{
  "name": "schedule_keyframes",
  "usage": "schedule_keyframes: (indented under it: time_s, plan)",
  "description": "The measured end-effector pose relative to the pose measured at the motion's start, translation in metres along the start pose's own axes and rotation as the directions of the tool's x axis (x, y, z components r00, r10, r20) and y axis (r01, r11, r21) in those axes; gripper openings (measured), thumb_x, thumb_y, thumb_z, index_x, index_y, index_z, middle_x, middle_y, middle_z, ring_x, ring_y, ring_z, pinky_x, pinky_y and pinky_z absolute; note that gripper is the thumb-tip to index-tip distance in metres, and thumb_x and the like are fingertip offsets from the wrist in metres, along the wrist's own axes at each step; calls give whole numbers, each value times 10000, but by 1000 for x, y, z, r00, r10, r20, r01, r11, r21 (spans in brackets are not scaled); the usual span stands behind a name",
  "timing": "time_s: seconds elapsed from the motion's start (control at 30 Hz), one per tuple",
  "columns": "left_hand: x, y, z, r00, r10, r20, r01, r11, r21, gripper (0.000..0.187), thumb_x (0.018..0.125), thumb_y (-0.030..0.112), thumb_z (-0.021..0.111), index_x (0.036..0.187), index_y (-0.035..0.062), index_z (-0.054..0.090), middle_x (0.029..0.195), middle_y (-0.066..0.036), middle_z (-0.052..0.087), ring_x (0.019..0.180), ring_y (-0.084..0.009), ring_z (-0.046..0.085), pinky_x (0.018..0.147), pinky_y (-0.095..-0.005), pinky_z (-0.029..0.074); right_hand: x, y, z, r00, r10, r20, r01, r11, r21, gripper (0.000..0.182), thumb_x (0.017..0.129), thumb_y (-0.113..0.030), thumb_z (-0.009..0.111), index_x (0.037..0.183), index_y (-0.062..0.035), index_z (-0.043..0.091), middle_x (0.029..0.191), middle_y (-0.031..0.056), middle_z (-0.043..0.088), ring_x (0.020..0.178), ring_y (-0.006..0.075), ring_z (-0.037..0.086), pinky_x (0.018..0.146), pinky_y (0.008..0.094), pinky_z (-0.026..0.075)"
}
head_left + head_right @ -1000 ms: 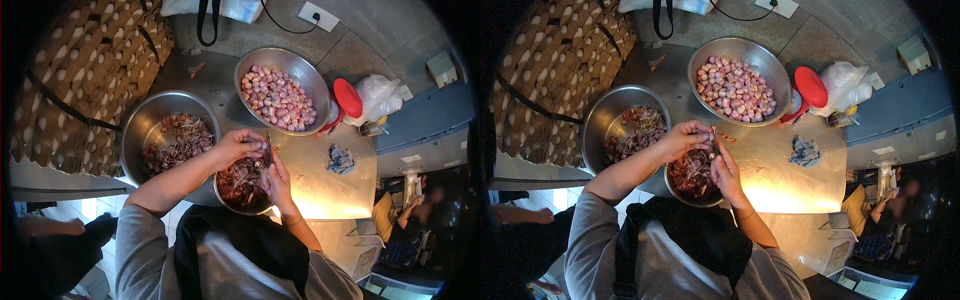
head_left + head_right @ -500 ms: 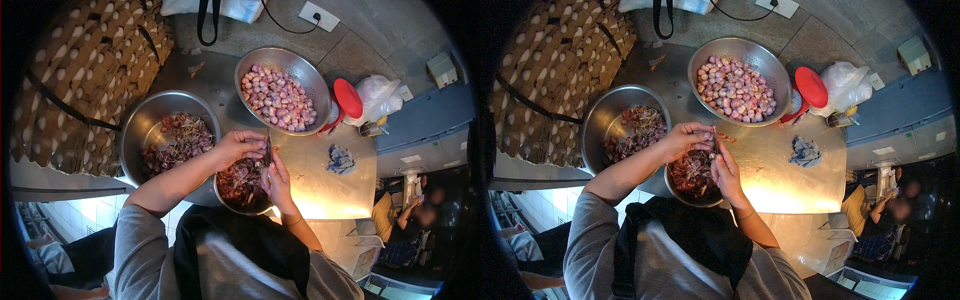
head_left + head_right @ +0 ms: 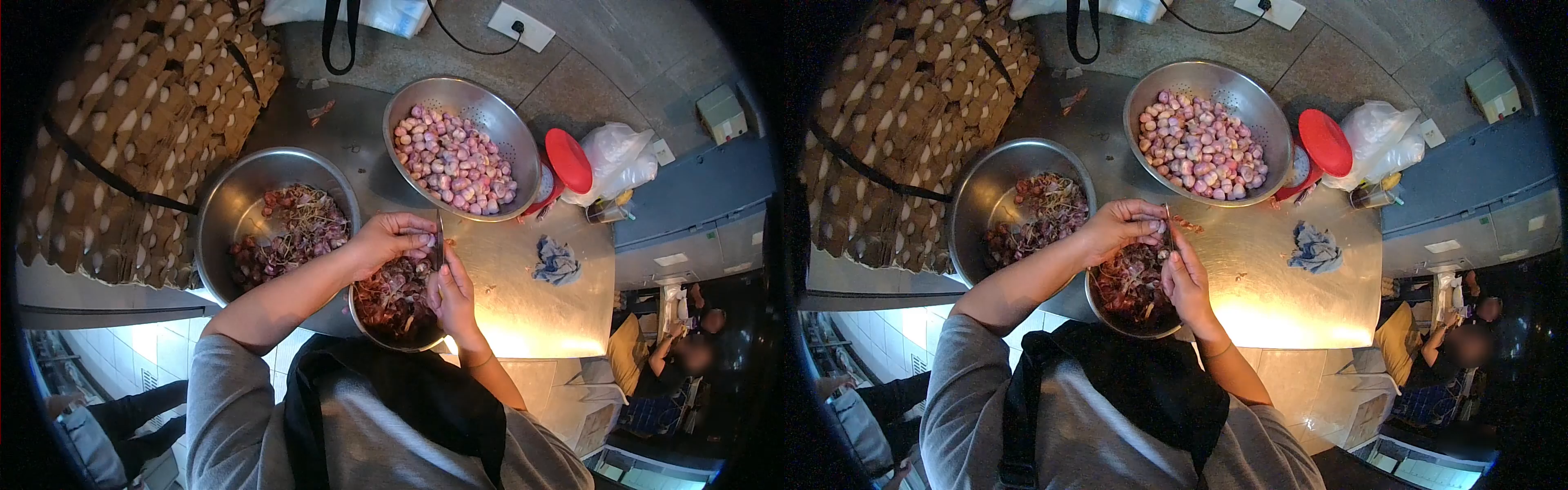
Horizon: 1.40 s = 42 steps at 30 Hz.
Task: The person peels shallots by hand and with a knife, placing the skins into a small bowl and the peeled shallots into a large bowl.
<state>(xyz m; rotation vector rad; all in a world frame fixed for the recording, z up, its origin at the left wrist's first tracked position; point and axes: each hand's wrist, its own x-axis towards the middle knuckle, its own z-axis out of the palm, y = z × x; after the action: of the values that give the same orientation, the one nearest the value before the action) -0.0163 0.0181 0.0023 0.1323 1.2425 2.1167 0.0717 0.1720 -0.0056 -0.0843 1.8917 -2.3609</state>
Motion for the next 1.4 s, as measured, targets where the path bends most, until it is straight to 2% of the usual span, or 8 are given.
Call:
schedule_keyframes:
  time_s: [0.27, 0.47, 0.7, 0.83, 0.93, 1.17, 1.33, 1.4]
  plan:
    - [0, 1, -1, 999, -43, 1, 43, 997, -61, 239, 796, 39, 597, 1031, 5, 578, 950, -82, 605, 836, -143, 586, 729, -269, 503, 0, -4, 2, 1000, 16, -3, -17, 999, -44, 442, 936, -217, 352, 1350, -102, 246, 508, -3, 344, 416, 66, 322, 377, 172, 273]
    - [-1, -1, 0, 1000, 11, 1, -11, 999, 52, 253, 788, 26, 602, 1033, -20, 566, 958, -92, 597, 840, -163, 585, 736, -274, 500, -2, 3, 2, 998, 21, -58, -22, 1000, -16, 440, 931, -204, 373, 1344, -101, 263, 514, -11, 344, 417, 63, 318, 375, 174, 275]
    - [-6, 17, -1, 988, 46, -145, -77, 973, -217, 298, 804, 58, 587, 1085, -17, 518, 948, -98, 591, 810, -160, 589, 736, -272, 495, 0, -2, 7, 993, 47, -104, -40, 997, 66, 471, 930, -213, 382, 1356, -85, 228, 543, -36, 328, 429, 47, 311, 378, 182, 267]
    - [3, 33, -11, 913, 305, -271, -320, 948, -9, 335, 802, 34, 586, 1120, -17, 497, 979, -104, 587, 827, -162, 586, 751, -280, 487, -1, 1, 7, 988, 39, -149, -35, 999, 27, 487, 928, -227, 390, 1352, -54, 222, 535, -36, 327, 422, 43, 309, 365, 181, 258]
    - [14, 53, -7, 915, 373, -153, -358, 926, 119, 405, 803, 7, 572, 1187, -20, 447, 1042, -111, 562, 903, -176, 570, 786, -294, 481, -1, -5, 11, 994, 19, -105, -17, 1000, 12, 492, 928, -234, 391, 1353, -55, 219, 510, -38, 321, 408, 42, 298, 356, 176, 254]
    - [44, 103, -8, 883, 467, 51, -470, 881, 61, 556, 797, -59, 530, 1294, -20, 283, 1308, -156, 318, 1033, -233, 522, 835, -318, 478, -3, -6, 11, 989, 41, -141, -39, 999, 13, 479, 928, -228, 386, 1351, -64, 234, 500, -44, 313, 406, 35, 293, 354, 173, 247]
    - [3, 121, -65, 952, 305, 1, -271, 844, 463, 295, 772, 65, 632, 1051, 13, 551, 978, -103, 584, 869, -164, 583, 757, -285, 489, -3, -9, 7, 996, 37, -76, -39, 999, -24, 460, 930, -195, 371, 1353, -73, 238, 519, -42, 321, 423, 39, 301, 370, 176, 263]
    - [-16, 114, -101, 995, 96, 8, -83, 817, 571, 263, 731, 120, 687, 967, 35, 606, 864, -60, 619, 790, -137, 587, 700, -261, 481, -3, -8, 7, 996, 50, -69, -51, 999, -10, 455, 931, -185, 366, 1355, -79, 237, 523, -40, 323, 426, 41, 300, 375, 178, 266]
